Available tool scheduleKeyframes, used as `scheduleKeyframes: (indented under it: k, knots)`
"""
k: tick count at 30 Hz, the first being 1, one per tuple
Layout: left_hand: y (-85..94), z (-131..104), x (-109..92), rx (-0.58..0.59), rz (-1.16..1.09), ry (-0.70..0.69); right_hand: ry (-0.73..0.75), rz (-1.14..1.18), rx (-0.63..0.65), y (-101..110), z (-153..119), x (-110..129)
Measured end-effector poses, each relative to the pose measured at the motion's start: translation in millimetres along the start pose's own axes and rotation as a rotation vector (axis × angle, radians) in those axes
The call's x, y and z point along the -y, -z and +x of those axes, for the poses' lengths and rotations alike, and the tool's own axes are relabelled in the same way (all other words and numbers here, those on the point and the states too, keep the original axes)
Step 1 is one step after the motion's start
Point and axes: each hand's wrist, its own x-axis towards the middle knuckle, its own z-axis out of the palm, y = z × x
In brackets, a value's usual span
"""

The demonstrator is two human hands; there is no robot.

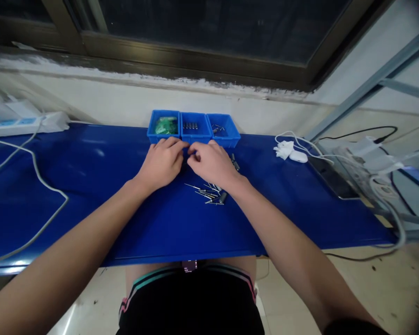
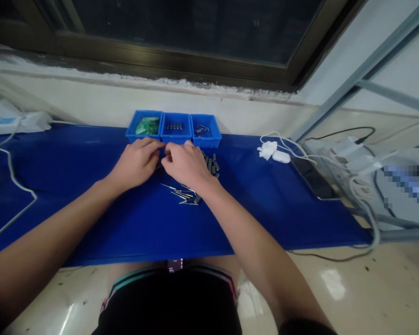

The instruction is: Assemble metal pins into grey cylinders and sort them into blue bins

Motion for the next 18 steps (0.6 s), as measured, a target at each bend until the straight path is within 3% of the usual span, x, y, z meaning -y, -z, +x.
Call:
scheduleKeyframes:
  k: [6,13,18]
  knots:
    - [0.0,3,-8,-0.097,-0.232,-0.098,-0.084,0.625,-0.220,-9,-6,-5]
    - [2.6,3,-11,-0.264,-0.259,-0.103,-0.048,0.852,-0.303,-16,-4,1]
    - [2.8,2,-10,-0.287,-0.250,-0.097,-0.098,0.871,-0.293,-21,-3,-2]
